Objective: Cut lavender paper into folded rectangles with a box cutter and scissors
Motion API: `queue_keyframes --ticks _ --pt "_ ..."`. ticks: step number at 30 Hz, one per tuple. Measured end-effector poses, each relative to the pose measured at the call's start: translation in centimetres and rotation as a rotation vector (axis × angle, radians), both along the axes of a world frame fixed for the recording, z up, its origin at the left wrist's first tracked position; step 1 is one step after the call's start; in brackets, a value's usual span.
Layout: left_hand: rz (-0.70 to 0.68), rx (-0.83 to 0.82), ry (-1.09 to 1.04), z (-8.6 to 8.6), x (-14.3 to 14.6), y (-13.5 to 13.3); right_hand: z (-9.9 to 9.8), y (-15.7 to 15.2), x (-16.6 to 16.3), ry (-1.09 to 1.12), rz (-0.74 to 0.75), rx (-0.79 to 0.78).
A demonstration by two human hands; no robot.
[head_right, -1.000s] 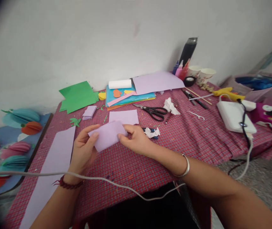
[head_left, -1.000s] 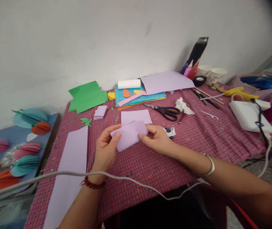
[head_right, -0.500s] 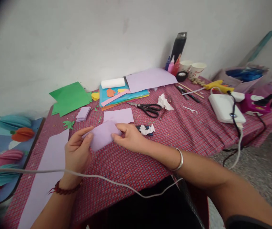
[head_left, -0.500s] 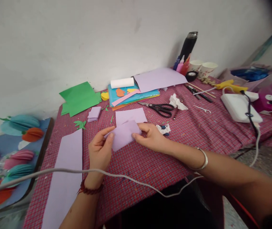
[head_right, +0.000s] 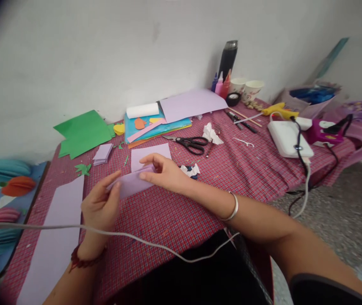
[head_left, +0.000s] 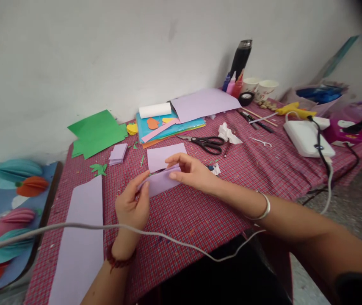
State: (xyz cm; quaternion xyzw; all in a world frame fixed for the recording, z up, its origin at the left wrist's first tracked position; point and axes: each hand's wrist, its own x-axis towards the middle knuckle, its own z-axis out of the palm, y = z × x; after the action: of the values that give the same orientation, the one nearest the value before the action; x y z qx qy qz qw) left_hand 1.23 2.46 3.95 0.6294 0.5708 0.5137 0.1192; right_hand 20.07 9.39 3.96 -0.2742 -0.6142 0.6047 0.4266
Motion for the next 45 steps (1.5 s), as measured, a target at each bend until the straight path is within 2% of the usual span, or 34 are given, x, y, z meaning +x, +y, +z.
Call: queue_keyframes --ticks 4,10,16,19,22,27,45 --pt "-0.014 0.168 0.253 0.6 0.5 -0.4 0.2 -0.4 0.0 -0.053 0.000 -0.011" --pt "-0.006 0.165 0.263 0.6 0.7 -0.6 0.3 -0.5 0.0 -0.035 0.025 -0.049" --pt "-0.058 0.207 0.305 0.5 0.6 -0.8 -0.1 -0.3 -0.2 -0.069 -0.040 0.015" --pt "-0.038 0.199 0.272 0.3 0.6 -1.0 -0.2 -0.1 -0.3 0.033 -0.117 0.042" --pt "0.042 0.149 0.183 0.2 0.6 -1.0 -0.1 0.1 -0.2 0.131 -0.151 0.064" --pt "0.126 0.106 0.113 0.2 0.6 -0.9 0.1 0.0 -0.2 0.091 -0.141 0.049" --pt "0.102 0.087 0.102 0.2 1.2 -1.0 0.3 -0.4 -0.4 0.059 -0.312 0.041"
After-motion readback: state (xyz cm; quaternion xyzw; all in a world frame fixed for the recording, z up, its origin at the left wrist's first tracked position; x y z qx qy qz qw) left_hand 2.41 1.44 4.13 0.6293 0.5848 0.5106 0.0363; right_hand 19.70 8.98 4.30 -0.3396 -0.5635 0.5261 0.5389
